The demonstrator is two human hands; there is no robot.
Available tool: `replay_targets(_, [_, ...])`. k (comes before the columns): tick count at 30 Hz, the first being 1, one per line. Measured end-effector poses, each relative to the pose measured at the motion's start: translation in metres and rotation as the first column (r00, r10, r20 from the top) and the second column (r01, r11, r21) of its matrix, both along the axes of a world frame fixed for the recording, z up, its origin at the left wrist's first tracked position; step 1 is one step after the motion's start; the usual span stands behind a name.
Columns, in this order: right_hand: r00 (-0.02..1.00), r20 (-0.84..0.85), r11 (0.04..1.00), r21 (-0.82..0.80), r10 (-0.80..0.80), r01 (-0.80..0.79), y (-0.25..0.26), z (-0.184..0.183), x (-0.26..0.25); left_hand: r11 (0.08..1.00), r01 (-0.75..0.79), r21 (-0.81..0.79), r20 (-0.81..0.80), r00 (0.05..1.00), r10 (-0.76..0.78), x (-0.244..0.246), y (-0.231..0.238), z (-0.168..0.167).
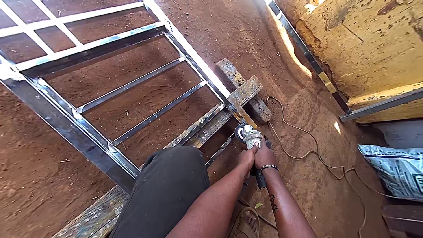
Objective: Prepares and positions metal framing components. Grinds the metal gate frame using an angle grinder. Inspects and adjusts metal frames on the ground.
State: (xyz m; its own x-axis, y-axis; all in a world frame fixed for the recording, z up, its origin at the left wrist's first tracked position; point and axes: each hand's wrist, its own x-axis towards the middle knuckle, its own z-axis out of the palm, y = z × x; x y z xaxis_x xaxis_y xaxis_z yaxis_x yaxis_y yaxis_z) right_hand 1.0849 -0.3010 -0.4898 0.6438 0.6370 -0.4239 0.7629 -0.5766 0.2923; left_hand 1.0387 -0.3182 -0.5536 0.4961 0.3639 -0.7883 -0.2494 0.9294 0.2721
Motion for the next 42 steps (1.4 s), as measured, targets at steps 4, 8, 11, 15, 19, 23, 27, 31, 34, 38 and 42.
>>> replay_targets(4, [1.000,0.004,1.000,0.003,0.027,-0.027,0.008,0.000,-0.005,1.000,-0.017,-0.001,0.010,1.000,0.017,-0.006,0.007,0.003])
replay_targets(8, [1.000,0.006,1.000,0.011,0.007,-0.007,0.002,0.004,-0.003,1.000,0.015,0.027,0.005,1.000,-0.015,-0.003,0.002,0.003])
replay_targets(11, [1.000,0.003,1.000,0.017,0.008,-0.008,0.003,0.002,-0.001,0.999,0.015,0.036,-0.003,1.000,-0.015,0.001,0.003,-0.002])
replay_targets(15, [1.000,0.003,1.000,0.014,-0.009,0.008,0.006,0.002,-0.005,1.000,0.011,0.007,0.012,1.000,-0.011,-0.004,0.006,0.002])
replay_targets(19, [1.000,0.000,1.000,0.024,-0.002,0.002,0.002,0.004,-0.002,0.999,0.008,0.046,0.002,1.000,-0.008,0.000,0.002,-0.001])
replay_targets(23, [1.000,0.005,1.000,0.031,0.004,-0.004,0.008,0.001,-0.005,1.000,-0.005,0.022,0.007,1.000,0.005,-0.004,0.007,0.000])
replay_targets(27, [1.000,0.031,1.000,0.008,0.005,-0.005,0.007,0.002,-0.003,1.000,0.017,0.015,0.027,0.999,-0.017,-0.006,0.008,0.006])
replay_targets(31, [0.999,0.033,1.000,0.000,0.030,-0.030,0.008,0.002,-0.004,1.000,0.007,0.016,0.019,1.000,-0.007,-0.008,0.008,0.008])
replay_targets(34, [1.000,0.029,1.000,0.001,0.008,-0.008,0.012,0.002,-0.007,1.000,0.008,0.002,0.037,0.999,-0.008,-0.010,0.011,0.007])
replay_targets(38, [1.000,0.026,1.000,-0.018,0.012,-0.011,0.008,0.005,-0.004,1.000,0.018,0.006,0.041,0.999,-0.019,-0.008,0.008,0.010])
replay_targets(42, [1.000,0.021,1.000,-0.007,0.021,-0.021,0.012,0.004,-0.006,0.999,0.042,0.026,0.020,0.999,-0.042,-0.013,0.014,0.010])
